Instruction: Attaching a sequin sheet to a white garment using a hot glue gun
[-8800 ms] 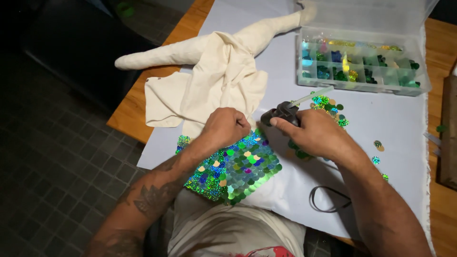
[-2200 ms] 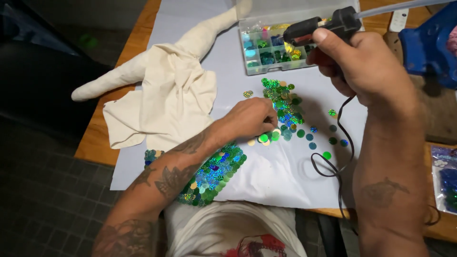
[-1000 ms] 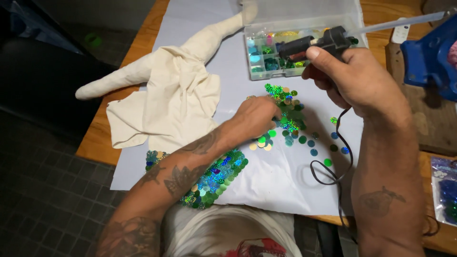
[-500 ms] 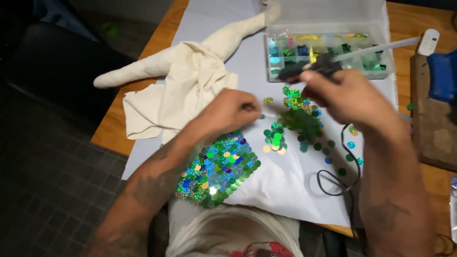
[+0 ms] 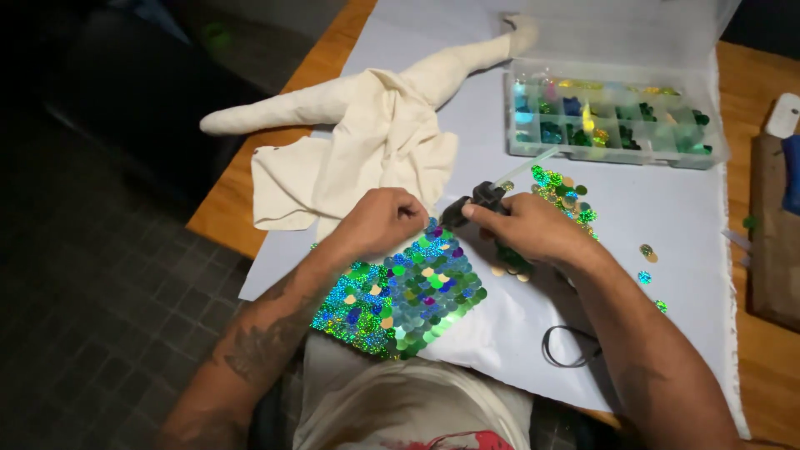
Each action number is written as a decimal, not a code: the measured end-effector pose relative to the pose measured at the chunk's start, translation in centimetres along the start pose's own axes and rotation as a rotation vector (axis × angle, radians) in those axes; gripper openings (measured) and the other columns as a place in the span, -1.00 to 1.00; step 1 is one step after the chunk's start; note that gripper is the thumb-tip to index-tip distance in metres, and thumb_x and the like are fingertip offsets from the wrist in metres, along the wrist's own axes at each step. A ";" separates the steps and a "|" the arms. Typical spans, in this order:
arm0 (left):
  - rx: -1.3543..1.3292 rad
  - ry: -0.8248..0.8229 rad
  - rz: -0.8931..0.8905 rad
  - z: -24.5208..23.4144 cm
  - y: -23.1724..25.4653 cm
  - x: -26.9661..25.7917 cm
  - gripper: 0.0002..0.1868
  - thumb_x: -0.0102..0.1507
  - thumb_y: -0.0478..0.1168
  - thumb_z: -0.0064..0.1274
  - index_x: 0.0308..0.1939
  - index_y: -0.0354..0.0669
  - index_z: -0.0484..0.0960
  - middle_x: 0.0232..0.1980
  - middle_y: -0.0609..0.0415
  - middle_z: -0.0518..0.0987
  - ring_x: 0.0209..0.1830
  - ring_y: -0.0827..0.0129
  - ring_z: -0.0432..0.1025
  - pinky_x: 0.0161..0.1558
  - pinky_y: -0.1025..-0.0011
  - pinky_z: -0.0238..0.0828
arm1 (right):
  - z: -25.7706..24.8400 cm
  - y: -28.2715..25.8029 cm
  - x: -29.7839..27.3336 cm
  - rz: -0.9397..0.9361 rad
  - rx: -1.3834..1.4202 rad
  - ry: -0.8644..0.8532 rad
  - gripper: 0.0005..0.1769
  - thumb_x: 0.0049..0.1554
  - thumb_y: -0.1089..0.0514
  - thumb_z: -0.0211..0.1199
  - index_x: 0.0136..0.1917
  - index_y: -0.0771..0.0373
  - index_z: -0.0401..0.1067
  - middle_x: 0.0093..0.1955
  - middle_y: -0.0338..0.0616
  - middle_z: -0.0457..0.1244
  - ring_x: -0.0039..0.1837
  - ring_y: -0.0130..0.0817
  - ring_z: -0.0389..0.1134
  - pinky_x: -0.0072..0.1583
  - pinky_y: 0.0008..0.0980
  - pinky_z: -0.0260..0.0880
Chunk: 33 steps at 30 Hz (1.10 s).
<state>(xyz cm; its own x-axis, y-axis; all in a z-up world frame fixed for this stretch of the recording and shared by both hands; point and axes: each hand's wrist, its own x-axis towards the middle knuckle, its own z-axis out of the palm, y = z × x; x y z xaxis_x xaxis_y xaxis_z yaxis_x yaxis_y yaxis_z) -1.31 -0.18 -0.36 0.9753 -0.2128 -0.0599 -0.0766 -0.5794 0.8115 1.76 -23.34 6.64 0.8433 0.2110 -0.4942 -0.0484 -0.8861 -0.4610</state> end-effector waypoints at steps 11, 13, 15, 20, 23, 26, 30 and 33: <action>0.021 0.004 0.040 0.6 0.0 0.1 -0.78 0.26 -0.17 0.11 -0.26 -0.26 0.77 -0.32 -0.15 0.64 -0.26 0.07 0.57 -0.13 0.13 0.48 | 0.7 0.8 1.1 -0.014 -0.019 0.000 -0.26 0.13 -0.51 0.15 -0.17 0.20 0.68 -0.16 0.20 0.44 0.00 0.08 0.51 0.06 -0.07 0.49; 0.040 0.005 0.045 0.7 -0.4 0.3 -0.78 0.25 -0.17 0.12 -0.26 -0.25 0.77 -0.29 -0.17 0.65 -0.22 0.03 0.58 -0.10 0.11 0.48 | 0.8 1.0 1.6 -0.021 -0.009 0.002 -0.27 0.17 -0.49 0.16 -0.15 0.22 0.68 -0.17 0.21 0.43 -0.10 0.02 0.52 -0.01 -0.13 0.52; 0.035 0.010 0.025 0.8 -0.3 0.4 -0.78 0.25 -0.17 0.12 -0.27 -0.24 0.77 -0.31 -0.16 0.65 -0.24 0.03 0.58 -0.11 0.12 0.48 | 0.9 1.1 1.8 -0.024 -0.012 0.001 -0.26 0.18 -0.48 0.16 -0.14 0.26 0.67 -0.18 0.22 0.42 -0.14 0.01 0.51 -0.05 -0.16 0.53; 0.034 -0.002 -0.027 0.9 -0.1 0.3 -0.76 0.25 -0.14 0.10 -0.21 -0.23 0.77 -0.30 -0.18 0.66 -0.20 0.00 0.58 -0.07 0.09 0.48 | 0.8 0.2 0.3 -0.041 -0.081 -0.008 -0.24 0.20 -0.45 0.12 -0.06 0.32 0.66 -0.12 0.30 0.41 0.04 0.17 0.49 0.05 -0.04 0.48; 0.018 0.027 -0.019 0.5 -0.3 0.7 -0.74 0.24 -0.08 0.10 -0.19 -0.16 0.76 -0.32 -0.12 0.66 -0.20 0.05 0.58 -0.08 0.10 0.49 | 1.2 0.2 0.3 -0.052 -0.097 0.041 -0.27 0.23 -0.42 0.11 -0.05 0.31 0.65 -0.15 0.25 0.41 0.03 0.14 0.49 0.06 -0.08 0.49; 0.058 0.035 -0.057 0.2 -0.8 1.5 -0.74 0.22 -0.03 0.14 -0.18 -0.09 0.77 -0.31 -0.05 0.69 -0.17 0.05 0.60 -0.07 0.12 0.50 | 1.4 0.4 0.3 -0.066 -0.139 0.059 -0.22 0.16 -0.48 0.10 -0.05 0.31 0.64 -0.11 0.28 0.41 0.14 0.20 0.46 0.10 -0.01 0.46; 0.084 0.044 -0.074 0.0 0.8 1.5 -0.75 0.21 -0.06 0.13 -0.21 -0.10 0.78 -0.32 -0.09 0.70 -0.20 0.03 0.61 -0.09 0.11 0.50 | 0.9 0.8 0.6 -0.087 -0.138 0.128 -0.27 0.19 -0.43 0.10 -0.07 0.30 0.64 -0.12 0.26 0.42 0.15 0.19 0.45 0.13 0.00 0.45; 0.056 0.017 -0.097 0.9 1.2 1.3 -0.76 0.23 -0.08 0.10 -0.23 -0.11 0.79 -0.36 -0.06 0.70 -0.26 0.08 0.60 -0.10 0.15 0.51 | -0.4 1.0 -0.1 -0.092 -0.104 0.167 -0.26 0.20 -0.42 0.10 -0.07 0.33 0.64 -0.14 0.29 0.41 0.16 0.23 0.44 0.15 0.04 0.43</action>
<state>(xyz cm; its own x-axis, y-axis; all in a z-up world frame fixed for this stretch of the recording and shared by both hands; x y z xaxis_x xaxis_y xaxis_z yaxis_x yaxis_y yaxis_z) -0.30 -1.89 0.01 0.9820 -0.1405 -0.1262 0.0073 -0.6394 0.7688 1.82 -24.42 6.54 0.9189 0.2298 -0.3207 0.0814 -0.9059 -0.4157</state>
